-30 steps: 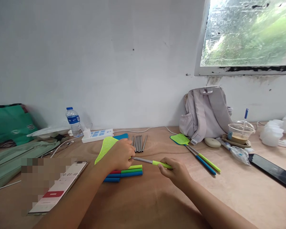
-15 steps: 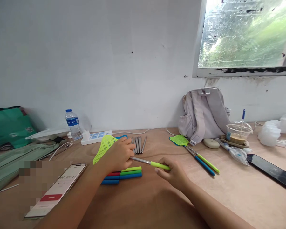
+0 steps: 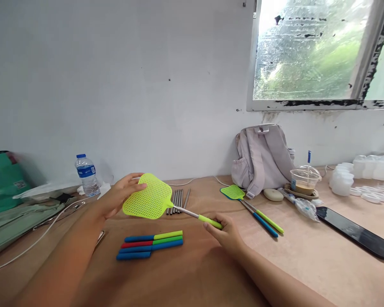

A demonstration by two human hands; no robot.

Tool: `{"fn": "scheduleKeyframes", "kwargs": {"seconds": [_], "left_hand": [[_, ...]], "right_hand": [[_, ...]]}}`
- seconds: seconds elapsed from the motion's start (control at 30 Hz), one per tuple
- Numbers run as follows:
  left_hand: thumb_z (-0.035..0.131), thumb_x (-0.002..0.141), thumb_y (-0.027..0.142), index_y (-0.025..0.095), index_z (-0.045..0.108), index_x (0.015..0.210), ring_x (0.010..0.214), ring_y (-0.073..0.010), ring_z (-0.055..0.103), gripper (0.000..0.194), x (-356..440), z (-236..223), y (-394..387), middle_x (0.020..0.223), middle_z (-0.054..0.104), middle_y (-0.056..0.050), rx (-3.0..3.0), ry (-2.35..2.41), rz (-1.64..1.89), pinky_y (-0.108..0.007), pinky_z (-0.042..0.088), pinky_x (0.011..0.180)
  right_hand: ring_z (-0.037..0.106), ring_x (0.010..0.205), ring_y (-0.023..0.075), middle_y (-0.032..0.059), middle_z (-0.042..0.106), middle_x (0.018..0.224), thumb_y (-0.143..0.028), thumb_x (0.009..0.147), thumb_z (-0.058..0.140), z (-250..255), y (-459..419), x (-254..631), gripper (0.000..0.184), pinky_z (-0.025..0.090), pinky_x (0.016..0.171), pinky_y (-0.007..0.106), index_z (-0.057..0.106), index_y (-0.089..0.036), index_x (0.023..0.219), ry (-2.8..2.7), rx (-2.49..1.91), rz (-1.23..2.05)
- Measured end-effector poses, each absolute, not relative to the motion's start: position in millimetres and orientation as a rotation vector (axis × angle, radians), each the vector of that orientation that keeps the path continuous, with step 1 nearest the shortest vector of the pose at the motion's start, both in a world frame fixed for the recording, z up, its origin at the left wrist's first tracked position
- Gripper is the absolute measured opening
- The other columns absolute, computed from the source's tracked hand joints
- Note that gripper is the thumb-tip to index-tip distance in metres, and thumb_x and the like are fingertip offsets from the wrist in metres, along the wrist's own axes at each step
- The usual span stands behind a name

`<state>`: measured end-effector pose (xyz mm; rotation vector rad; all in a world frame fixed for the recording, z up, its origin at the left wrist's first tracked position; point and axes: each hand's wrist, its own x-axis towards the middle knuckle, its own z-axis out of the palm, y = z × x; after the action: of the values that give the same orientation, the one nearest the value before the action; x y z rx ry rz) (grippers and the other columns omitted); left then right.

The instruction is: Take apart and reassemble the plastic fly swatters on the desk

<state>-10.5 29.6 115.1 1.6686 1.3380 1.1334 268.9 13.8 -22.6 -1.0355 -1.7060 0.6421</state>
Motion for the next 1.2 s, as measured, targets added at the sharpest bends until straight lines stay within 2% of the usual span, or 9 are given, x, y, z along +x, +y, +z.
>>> {"fn": "scheduleKeyframes", "kwargs": {"seconds": [0.17, 0.57, 0.77, 0.87, 0.97, 1.07, 1.2], "left_hand": [[0.067, 0.061, 0.034, 0.020, 0.051, 0.109, 0.083, -0.0234, 0.062, 0.052, 2.6, 112.5, 16.7, 0.096, 0.065, -0.006, 1.578, 1.060, 0.766, -0.035, 0.051, 0.068], [0.066, 0.063, 0.034, 0.022, 0.048, 0.115, 0.082, -0.0229, 0.063, 0.057, 8.6, 107.7, 15.3, 0.096, 0.064, -0.006, 1.626, 1.044, 0.733, -0.034, 0.052, 0.064], [0.065, 0.064, 0.036, 0.023, 0.049, 0.113, 0.080, -0.0217, 0.063, 0.053, 9.2, 110.5, 10.8, 0.093, 0.065, -0.004, 1.703, 1.079, 0.720, -0.032, 0.052, 0.064], [0.065, 0.064, 0.037, 0.023, 0.051, 0.111, 0.081, -0.0216, 0.063, 0.051, 8.9, 114.6, 7.6, 0.096, 0.064, -0.004, 1.739, 1.092, 0.716, -0.032, 0.052, 0.065], [0.066, 0.062, 0.038, 0.023, 0.048, 0.114, 0.083, -0.0219, 0.062, 0.056, 5.3, 118.5, 9.8, 0.098, 0.063, -0.004, 1.689, 1.118, 0.809, -0.032, 0.052, 0.066], [0.064, 0.064, 0.041, 0.022, 0.045, 0.112, 0.081, -0.0198, 0.062, 0.055, -2.9, 117.7, 21.9, 0.097, 0.062, -0.005, 1.563, 1.154, 1.029, -0.031, 0.052, 0.065], [0.062, 0.063, 0.045, 0.021, 0.045, 0.104, 0.082, -0.0181, 0.061, 0.051, -15.8, 108.4, 41.0, 0.113, 0.053, -0.008, 1.588, 1.408, 1.380, -0.030, 0.052, 0.064]], "right_hand": [[0.034, 0.051, 0.0083, -0.0041, 0.038, 0.054, -0.044, 0.074, 0.053, -29.1, 10.7, 267.9, 0.030, 0.027, 0.047, 0.021, 0.052, -0.016, 0.064, -1.715, -1.034, 0.682], [0.025, 0.044, 0.0062, -0.0072, 0.028, 0.049, -0.051, 0.071, 0.053, -31.6, 13.7, 268.9, 0.038, 0.018, 0.041, 0.020, 0.044, -0.017, 0.058, -1.684, -1.019, 0.923], [0.026, 0.043, 0.0060, -0.0071, 0.028, 0.049, -0.051, 0.074, 0.051, -32.5, 14.4, 268.2, 0.038, 0.021, 0.041, 0.020, 0.042, -0.018, 0.057, -1.731, -1.012, 0.882], [0.035, 0.048, 0.0077, -0.0051, 0.037, 0.052, -0.047, 0.078, 0.047, -29.4, 12.1, 269.0, 0.034, 0.028, 0.045, 0.020, 0.048, -0.017, 0.063, -1.821, -0.996, 0.742], [0.046, 0.056, 0.0108, -0.0014, 0.051, 0.061, -0.041, 0.084, 0.038, -21.1, 5.2, 269.9, 0.028, 0.036, 0.052, 0.021, 0.055, -0.018, 0.082, -1.992, -1.020, 0.517], [0.054, 0.062, 0.0142, 0.0017, 0.060, 0.068, -0.036, 0.087, 0.034, -8.8, 0.5, 274.7, 0.028, 0.039, 0.056, 0.023, 0.054, -0.021, 0.099, -2.185, -1.096, 0.209], [0.060, 0.074, 0.0191, 0.0073, 0.066, 0.086, -0.035, 0.088, 0.033, 2.5, 14.7, 301.8, 0.029, 0.040, 0.061, 0.026, 0.056, -0.021, 0.099, -2.110, -1.330, -0.226]]}}
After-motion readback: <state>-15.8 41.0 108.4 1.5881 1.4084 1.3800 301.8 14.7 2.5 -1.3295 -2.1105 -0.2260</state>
